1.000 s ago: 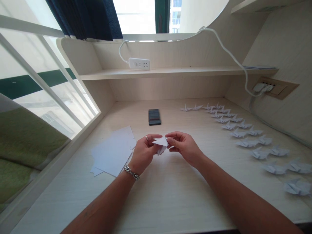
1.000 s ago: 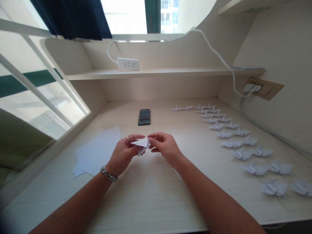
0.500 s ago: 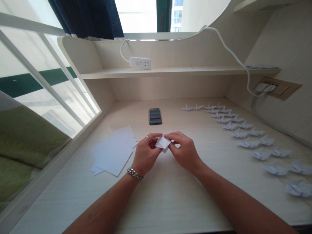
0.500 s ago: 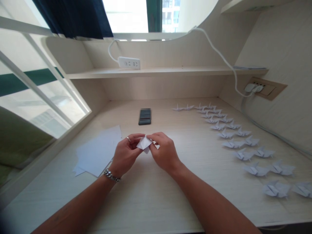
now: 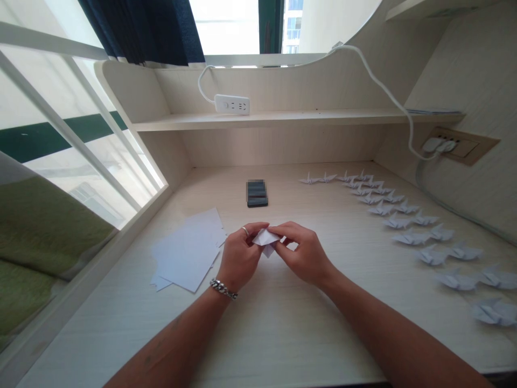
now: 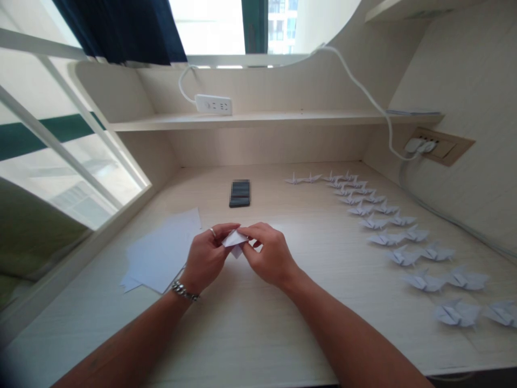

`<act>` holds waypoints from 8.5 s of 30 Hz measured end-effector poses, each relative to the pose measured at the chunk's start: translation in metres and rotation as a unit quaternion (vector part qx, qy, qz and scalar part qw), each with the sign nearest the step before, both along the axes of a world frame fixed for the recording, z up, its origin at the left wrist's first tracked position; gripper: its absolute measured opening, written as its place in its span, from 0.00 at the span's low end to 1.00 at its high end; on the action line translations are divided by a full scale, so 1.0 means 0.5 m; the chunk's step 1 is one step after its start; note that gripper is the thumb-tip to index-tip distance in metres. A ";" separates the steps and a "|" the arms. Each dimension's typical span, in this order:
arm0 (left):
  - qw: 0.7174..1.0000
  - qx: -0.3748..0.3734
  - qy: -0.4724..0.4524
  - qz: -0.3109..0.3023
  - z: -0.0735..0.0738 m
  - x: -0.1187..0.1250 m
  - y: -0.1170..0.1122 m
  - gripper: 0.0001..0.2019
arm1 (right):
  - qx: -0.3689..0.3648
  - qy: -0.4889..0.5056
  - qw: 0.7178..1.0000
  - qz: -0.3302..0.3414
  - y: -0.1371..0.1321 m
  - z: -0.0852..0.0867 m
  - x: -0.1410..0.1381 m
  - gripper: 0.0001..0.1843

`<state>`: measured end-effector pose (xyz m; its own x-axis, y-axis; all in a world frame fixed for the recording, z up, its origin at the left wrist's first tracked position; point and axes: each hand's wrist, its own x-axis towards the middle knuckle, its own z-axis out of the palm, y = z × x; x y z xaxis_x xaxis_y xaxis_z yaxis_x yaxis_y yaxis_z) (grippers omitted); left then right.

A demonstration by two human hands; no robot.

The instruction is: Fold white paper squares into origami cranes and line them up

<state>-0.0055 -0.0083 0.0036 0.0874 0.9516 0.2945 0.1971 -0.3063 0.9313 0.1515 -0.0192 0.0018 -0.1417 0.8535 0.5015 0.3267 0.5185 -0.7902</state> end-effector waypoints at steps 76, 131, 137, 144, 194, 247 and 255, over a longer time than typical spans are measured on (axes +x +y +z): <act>0.977 -0.118 -0.131 -0.117 0.012 0.014 -0.013 0.25 | 0.043 -0.016 0.989 -0.141 0.004 -0.017 -0.015 0.10; 0.958 -0.184 -0.162 -0.152 0.026 0.009 -0.012 0.26 | -0.169 0.202 0.964 -0.024 0.030 -0.010 0.008 0.11; 0.958 -0.172 -0.159 -0.165 0.027 0.010 -0.012 0.24 | -0.194 0.206 0.959 0.015 0.030 -0.011 0.010 0.15; 0.955 -0.166 -0.158 -0.188 0.026 0.014 -0.012 0.24 | -0.201 0.224 0.953 -0.038 0.027 -0.006 0.006 0.14; 0.974 -0.162 -0.097 -0.125 0.031 0.009 -0.011 0.22 | -0.251 0.212 0.943 0.058 0.029 -0.005 0.020 0.14; 0.945 -0.165 -0.241 -0.148 0.003 0.009 0.001 0.15 | -0.234 0.262 0.933 0.081 0.023 0.001 0.007 0.12; 0.954 -0.168 -0.207 -0.139 -0.002 0.006 0.004 0.16 | -0.171 0.178 0.969 0.032 0.020 -0.001 0.008 0.08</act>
<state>-0.0024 -0.0066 0.0025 0.2928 0.9553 0.0418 -0.2544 0.0357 0.9664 0.1555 -0.0092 0.0011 -0.0704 0.9735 0.2175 -0.0218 0.2165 -0.9760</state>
